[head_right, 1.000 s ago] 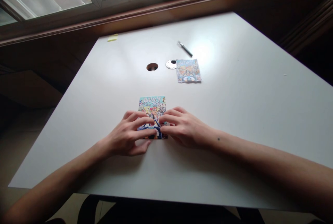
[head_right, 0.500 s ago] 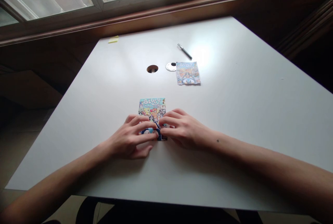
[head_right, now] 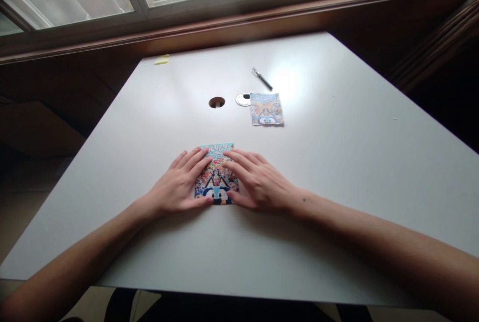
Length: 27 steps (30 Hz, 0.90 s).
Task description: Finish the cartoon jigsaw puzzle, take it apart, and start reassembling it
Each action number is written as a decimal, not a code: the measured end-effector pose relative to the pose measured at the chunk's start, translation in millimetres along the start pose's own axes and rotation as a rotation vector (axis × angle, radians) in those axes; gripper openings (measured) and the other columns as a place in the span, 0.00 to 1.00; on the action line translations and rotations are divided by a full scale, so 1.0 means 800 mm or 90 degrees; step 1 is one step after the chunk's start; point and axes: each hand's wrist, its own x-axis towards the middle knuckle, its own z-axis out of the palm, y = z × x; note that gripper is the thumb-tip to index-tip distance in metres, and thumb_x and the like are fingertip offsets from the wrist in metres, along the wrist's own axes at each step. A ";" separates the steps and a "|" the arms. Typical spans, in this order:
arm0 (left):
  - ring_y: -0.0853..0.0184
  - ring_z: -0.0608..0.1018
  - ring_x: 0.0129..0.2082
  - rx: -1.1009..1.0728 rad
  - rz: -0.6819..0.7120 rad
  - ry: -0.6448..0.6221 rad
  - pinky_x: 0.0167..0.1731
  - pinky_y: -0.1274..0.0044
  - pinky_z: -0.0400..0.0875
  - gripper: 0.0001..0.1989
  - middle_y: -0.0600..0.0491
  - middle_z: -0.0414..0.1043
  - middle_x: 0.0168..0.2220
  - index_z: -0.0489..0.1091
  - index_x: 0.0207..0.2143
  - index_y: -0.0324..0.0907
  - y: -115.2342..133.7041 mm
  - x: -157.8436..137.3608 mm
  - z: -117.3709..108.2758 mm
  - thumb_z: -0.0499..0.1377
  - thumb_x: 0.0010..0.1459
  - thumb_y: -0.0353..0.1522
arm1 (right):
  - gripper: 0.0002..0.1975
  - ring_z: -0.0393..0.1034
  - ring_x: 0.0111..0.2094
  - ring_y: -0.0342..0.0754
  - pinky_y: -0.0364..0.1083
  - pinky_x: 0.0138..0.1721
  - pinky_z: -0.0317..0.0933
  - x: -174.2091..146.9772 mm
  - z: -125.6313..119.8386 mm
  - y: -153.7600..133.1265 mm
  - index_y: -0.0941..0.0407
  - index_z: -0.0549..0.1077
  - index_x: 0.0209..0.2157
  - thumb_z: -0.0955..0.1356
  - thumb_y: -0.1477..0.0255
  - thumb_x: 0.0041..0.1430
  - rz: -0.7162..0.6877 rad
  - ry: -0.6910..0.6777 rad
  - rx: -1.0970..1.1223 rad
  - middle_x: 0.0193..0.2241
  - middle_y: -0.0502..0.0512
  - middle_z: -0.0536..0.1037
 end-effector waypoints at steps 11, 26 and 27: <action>0.53 0.40 0.73 0.050 -0.007 -0.035 0.70 0.58 0.35 0.47 0.45 0.34 0.73 0.40 0.72 0.38 0.001 0.002 0.004 0.43 0.63 0.60 | 0.39 0.47 0.69 0.63 0.62 0.67 0.47 0.006 0.003 -0.004 0.64 0.58 0.66 0.64 0.53 0.62 0.072 -0.094 -0.035 0.68 0.70 0.55; 0.54 0.39 0.73 0.025 -0.001 -0.007 0.70 0.58 0.38 0.48 0.46 0.30 0.74 0.33 0.72 0.40 -0.001 0.002 0.002 0.44 0.63 0.60 | 0.31 0.61 0.63 0.59 0.59 0.62 0.60 0.009 -0.009 0.028 0.60 0.60 0.63 0.64 0.60 0.64 0.202 0.105 0.027 0.61 0.68 0.67; 0.53 0.40 0.73 0.018 -0.004 0.004 0.70 0.58 0.40 0.47 0.47 0.31 0.74 0.33 0.72 0.41 -0.001 0.001 0.002 0.44 0.63 0.59 | 0.28 0.63 0.61 0.59 0.60 0.61 0.61 0.010 -0.014 0.043 0.60 0.63 0.62 0.64 0.61 0.64 0.237 0.146 -0.002 0.59 0.67 0.70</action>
